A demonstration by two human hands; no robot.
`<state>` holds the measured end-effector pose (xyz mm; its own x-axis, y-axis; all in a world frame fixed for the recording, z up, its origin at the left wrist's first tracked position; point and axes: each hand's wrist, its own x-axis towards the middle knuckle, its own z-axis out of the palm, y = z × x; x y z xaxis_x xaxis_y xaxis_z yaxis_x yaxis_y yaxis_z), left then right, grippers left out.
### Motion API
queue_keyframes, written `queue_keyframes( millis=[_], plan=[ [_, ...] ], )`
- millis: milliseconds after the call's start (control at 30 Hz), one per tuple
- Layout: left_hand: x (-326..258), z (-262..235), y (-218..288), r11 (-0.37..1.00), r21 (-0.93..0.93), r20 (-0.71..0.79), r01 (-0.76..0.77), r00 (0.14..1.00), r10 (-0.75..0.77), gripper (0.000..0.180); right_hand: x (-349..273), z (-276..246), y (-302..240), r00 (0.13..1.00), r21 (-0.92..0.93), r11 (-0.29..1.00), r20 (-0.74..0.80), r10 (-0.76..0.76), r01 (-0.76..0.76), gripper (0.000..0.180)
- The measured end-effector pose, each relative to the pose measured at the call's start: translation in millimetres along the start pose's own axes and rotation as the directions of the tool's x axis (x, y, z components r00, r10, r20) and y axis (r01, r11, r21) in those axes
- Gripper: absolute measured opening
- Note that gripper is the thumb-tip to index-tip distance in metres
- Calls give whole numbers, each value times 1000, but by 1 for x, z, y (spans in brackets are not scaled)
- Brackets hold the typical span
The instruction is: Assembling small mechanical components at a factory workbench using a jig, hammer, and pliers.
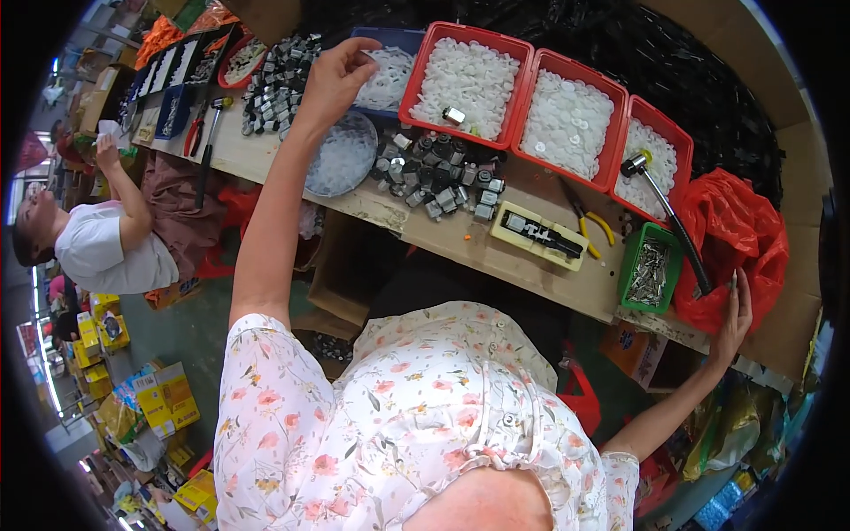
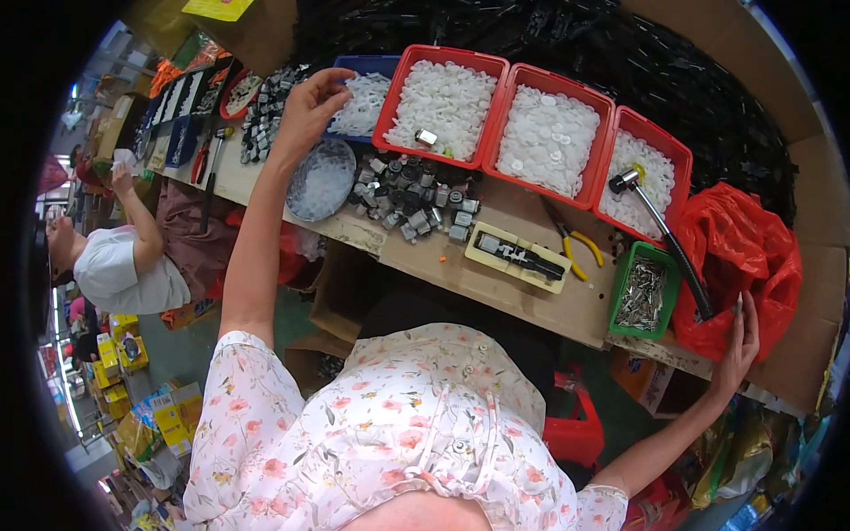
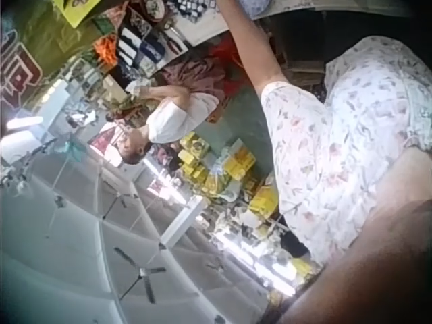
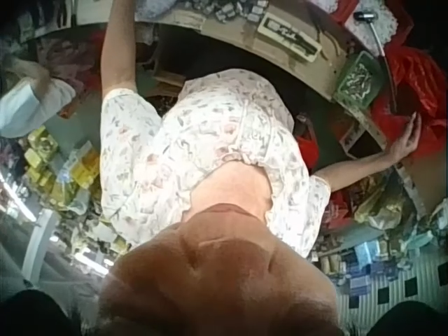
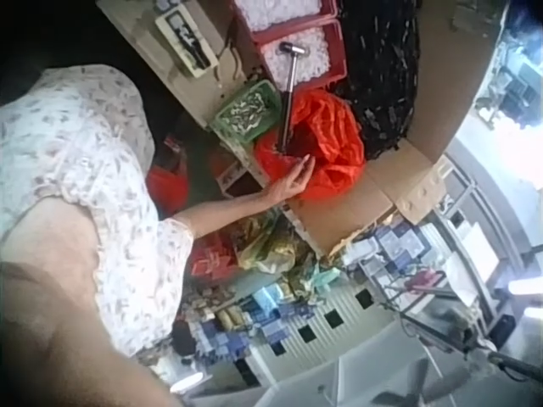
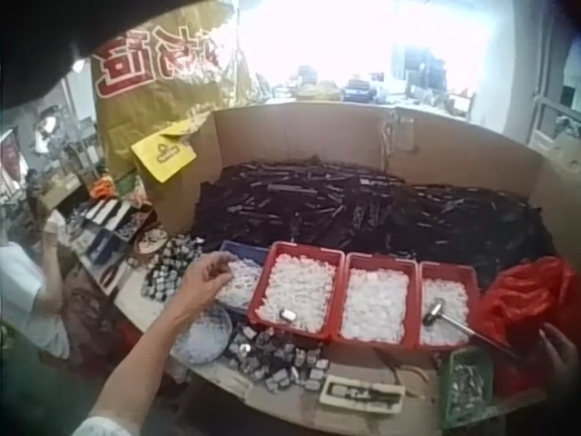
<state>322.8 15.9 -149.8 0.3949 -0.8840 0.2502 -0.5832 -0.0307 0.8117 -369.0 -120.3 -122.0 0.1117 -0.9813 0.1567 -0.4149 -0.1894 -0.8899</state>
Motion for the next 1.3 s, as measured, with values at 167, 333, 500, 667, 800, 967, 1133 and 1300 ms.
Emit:
queue_keyframes(
  millis=[167,333,500,667,800,967,1133,1300],
  plan=[
    [-32,-14,13,992,-57,23,108,994,-107,34,-13,-14,21,993,132,986,73,94,-104,42],
    [-61,-25,8,986,-94,24,138,990,-137,26,-16,-11,23,987,222,969,139,77,-106,38],
    [-83,-16,4,991,122,-67,61,996,-54,16,-23,8,3,993,170,979,50,107,-114,34],
    [-86,-1,6,979,198,-183,58,983,-21,14,-24,18,-8,995,167,986,103,6,-24,26],
    [-82,8,1,956,286,-300,60,953,30,13,-27,25,-22,995,146,989,95,-19,5,19],
    [-81,17,-3,965,241,-355,107,935,-15,14,-26,17,-10,997,140,989,63,-46,36,19],
    [-85,25,-8,942,298,-394,154,919,-26,15,-27,15,-6,997,119,992,47,-59,53,19],
    [-91,29,-5,966,226,-408,126,913,-24,12,-27,26,-17,990,92,986,-11,-140,140,19]
  ],
)
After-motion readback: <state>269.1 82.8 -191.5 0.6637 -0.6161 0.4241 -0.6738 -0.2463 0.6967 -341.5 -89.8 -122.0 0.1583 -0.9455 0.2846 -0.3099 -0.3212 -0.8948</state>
